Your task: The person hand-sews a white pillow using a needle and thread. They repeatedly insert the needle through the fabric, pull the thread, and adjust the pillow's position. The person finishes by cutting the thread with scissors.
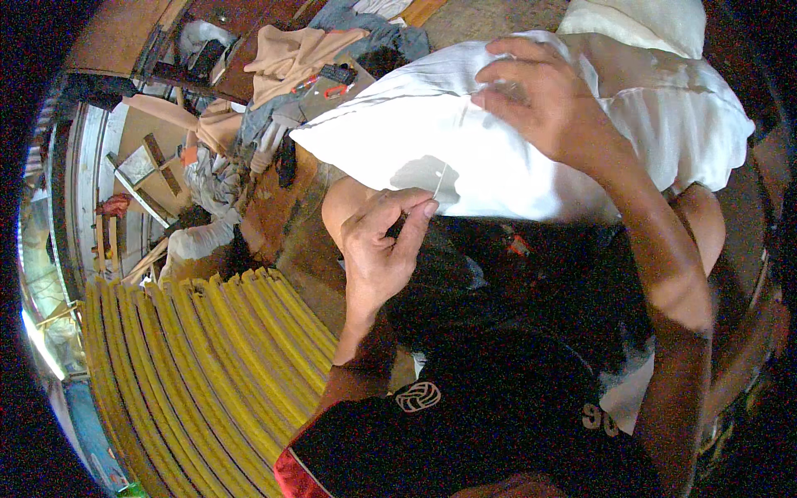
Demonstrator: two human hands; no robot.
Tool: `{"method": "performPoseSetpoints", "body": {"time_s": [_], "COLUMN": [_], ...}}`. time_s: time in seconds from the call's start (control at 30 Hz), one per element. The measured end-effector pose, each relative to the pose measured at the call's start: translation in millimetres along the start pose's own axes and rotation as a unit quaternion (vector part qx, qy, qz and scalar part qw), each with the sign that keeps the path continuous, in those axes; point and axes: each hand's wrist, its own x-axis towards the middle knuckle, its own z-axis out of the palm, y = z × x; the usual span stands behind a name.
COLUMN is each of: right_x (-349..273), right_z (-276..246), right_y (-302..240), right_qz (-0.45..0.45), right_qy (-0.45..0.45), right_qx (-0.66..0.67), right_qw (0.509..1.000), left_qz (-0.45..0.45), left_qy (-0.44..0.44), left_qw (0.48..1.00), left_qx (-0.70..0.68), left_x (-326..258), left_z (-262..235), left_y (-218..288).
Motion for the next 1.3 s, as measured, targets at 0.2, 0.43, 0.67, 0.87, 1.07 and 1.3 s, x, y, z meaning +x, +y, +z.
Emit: {"method": "performPoseSetpoints", "body": {"time_s": [0.2, 0.43, 0.67, 0.87, 1.07, 1.3], "right_x": [7.2, 6.6, -1.1, 4.7, 7.5, 8.7], "right_z": [-9.9, -39.1, -48.2, -22.8, -11.5, -14.8], "right_y": [9.7, -2.9, -6.8, 2.9, 2.5, -1.9], "right_qz": [0.111, 0.39, 0.409, 0.395, 0.36, 0.355], "right_qy": [-0.068, -0.098, -0.117, -0.126, -0.035, -0.012], "right_qx": [0.044, 0.433, 0.466, 0.454, 0.427, 0.432], "right_qw": [0.99, 0.806, 0.776, 0.789, 0.829, 0.829], "left_qz": [-0.011, -0.019, -0.027, -0.009, -0.013, 0.087], "left_qy": [-0.001, -0.009, -0.012, -0.074, -0.11, 0.018], "left_qw": [1.0, 1.0, 0.999, 0.98, 0.981, 0.988], "left_qx": [-0.007, -0.013, -0.02, -0.186, -0.162, 0.129], "left_x": [1.5, 3.6, 4.0, -9.4, -10.4, 27.9], "left_z": [2.7, 7.0, 7.2, 1.1, -19.5, -12.7], "left_y": [0.7, -5.1, -5.5, -18.2, -3.1, 6.5]}}
